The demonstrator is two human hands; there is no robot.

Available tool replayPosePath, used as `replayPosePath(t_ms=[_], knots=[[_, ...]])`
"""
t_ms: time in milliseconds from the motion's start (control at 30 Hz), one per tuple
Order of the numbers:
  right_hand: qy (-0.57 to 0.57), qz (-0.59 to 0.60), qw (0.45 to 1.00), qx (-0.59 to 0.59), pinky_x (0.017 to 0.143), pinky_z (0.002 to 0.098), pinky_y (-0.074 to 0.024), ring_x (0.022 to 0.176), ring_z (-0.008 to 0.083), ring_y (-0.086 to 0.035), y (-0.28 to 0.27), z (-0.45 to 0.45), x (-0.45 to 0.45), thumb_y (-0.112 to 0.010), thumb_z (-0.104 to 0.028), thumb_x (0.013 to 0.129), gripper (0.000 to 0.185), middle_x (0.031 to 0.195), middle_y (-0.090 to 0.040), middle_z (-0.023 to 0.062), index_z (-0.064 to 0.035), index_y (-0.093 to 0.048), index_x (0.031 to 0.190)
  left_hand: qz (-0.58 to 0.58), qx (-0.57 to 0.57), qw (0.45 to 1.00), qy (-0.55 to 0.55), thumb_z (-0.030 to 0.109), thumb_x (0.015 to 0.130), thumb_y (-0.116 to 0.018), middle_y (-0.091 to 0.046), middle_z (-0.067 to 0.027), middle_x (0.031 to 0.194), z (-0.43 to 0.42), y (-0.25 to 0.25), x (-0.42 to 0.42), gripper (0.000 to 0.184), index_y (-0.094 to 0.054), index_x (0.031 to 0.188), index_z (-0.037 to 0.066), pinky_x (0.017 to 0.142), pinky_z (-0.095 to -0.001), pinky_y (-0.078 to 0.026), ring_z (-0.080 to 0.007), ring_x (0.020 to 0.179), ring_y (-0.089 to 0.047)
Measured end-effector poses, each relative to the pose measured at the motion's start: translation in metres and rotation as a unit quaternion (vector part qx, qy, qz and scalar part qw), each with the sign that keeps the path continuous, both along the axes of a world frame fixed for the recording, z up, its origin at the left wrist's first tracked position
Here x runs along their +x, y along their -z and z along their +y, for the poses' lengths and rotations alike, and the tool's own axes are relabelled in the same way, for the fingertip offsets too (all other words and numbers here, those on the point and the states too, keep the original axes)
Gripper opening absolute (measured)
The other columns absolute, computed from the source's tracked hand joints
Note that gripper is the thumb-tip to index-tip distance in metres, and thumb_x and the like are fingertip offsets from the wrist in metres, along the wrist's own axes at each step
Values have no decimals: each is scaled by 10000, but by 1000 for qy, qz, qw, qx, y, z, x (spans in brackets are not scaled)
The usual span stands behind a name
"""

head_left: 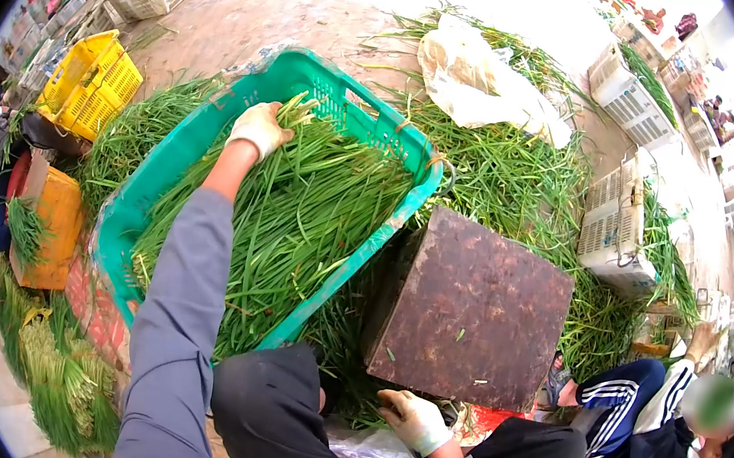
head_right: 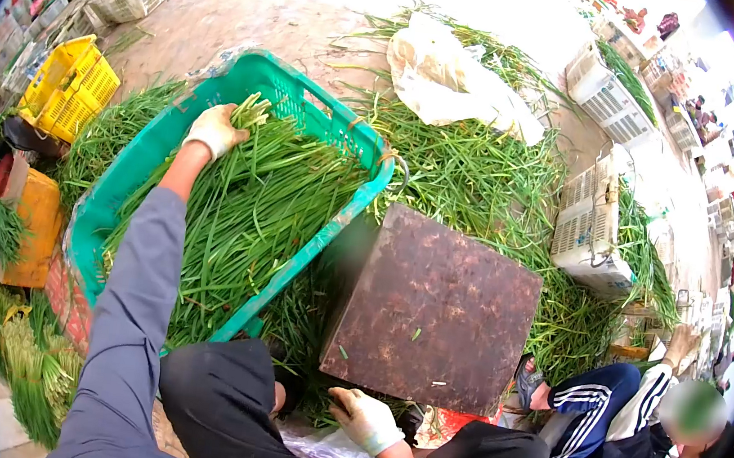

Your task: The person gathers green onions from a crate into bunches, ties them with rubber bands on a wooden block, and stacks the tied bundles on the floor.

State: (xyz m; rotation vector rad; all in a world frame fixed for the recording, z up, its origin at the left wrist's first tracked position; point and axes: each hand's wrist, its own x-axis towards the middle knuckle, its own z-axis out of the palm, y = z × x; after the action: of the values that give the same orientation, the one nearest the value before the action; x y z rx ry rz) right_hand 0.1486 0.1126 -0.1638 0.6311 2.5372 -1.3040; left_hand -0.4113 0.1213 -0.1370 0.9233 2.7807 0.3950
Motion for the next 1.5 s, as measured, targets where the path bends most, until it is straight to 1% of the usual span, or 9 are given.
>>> replayPosePath(t_ms=[133, 267, 433, 500, 1033, 1167, 1233, 1300, 1500], knots=[[24, -24, 999, 2, 799, 402, -542, 933, 337, -665, 4, 8, 6, -652, -255, 907, 325, 1053, -672, 137, -108, -634, 1196, 82, -37, 996, -10, 433, 718, -758, -472, -212, 1467, 34, 66, -36, 583, -698, 1228, 158, 1099, -390, -403, -331, 1353, -454], [41, -37, 998, -7, 796, 399, -543, 937, 332, -666, 10, 15, 10, -655, -252, 909, 329, 1051, -673, 131, -104, -631, 1201, -211, 21, 977, 32, 593, 682, -810, -459, -226, 1477, 47, 112, -47, 1206, -223, 1539, -19, 1137, -364, -350, -335, 1355, -467], [58, -63, 996, -29, 787, 390, -544, 918, 321, -668, 15, 23, 7, -658, -275, 910, 344, 1042, -675, 129, -104, -627, 1207, -245, 79, 961, 98, 507, 574, -908, -416, -266, 1493, 33, 98, -10, 1417, -35, 1563, -11, 1159, -348, -321, -340, 1396, -411], [62, -61, 996, -34, 786, 388, -544, 915, 321, -667, 18, 22, 5, -659, -287, 910, 354, 1039, -674, 132, -106, -624, 1212, -86, 57, 975, 197, 466, 532, -935, -375, -273, 1517, 26, 117, -10, 1445, -44, 1561, -19, 1166, -348, -310, -335, 1410, -390], [56, -63, 996, -29, 830, 398, -534, 969, 328, -658, 11, 24, 4, -645, -288, 912, 361, 1065, -668, 141, -105, -617, 1222, -91, -60, 994, 27, 309, 600, -828, -604, -274, 1281, 35, 119, -29, 1156, -224, 1545, 29, 1012, -371, -483, -362, 1170, -609], [71, -34, 996, -38, 835, 388, -538, 974, 324, -663, -1, 27, 4, -655, -285, 908, 353, 1079, -677, 140, -101, -630, 1208, -47, 89, 995, 14, 230, 600, -821, -648, -211, 1235, 19, 98, -21, 1045, -327, 1505, 51, 977, -372, -505, -337, 1115, -641], [78, -24, 996, -39, 840, 385, -539, 980, 321, -665, -6, 30, 4, -661, -281, 905, 352, 1088, -680, 142, -100, -635, 1206, -167, 343, 924, 31, 155, 630, -819, -667, -163, 1228, 8, 138, -49, 936, -405, 1468, 112, 968, -339, -512, -287, 1118, -654], [121, 12, 991, -60, 836, 367, -543, 974, 304, -678, -13, 36, 3, -697, -247, 885, 346, 1078, -692, 145, -97, -656, 1194, -95, 279, 954, 53, 108, 627, -820, -662, -161, 1245, -15, 39, 22, 942, -404, 1472, 142, 966, -329, -512, -263, 1127, -653], [178, 137, 972, -63, 863, 339, -544, 990, 256, -701, -59, 75, -66, -725, -134, 867, 277, 1087, -709, 163, -46, -689, 1128, 29, 62, 965, 255, 108, 636, -829, -689, -145, 915, -60, 32, 136, 973, -351, 1484, 90, 773, -440, -554, -379, 846, -673]])
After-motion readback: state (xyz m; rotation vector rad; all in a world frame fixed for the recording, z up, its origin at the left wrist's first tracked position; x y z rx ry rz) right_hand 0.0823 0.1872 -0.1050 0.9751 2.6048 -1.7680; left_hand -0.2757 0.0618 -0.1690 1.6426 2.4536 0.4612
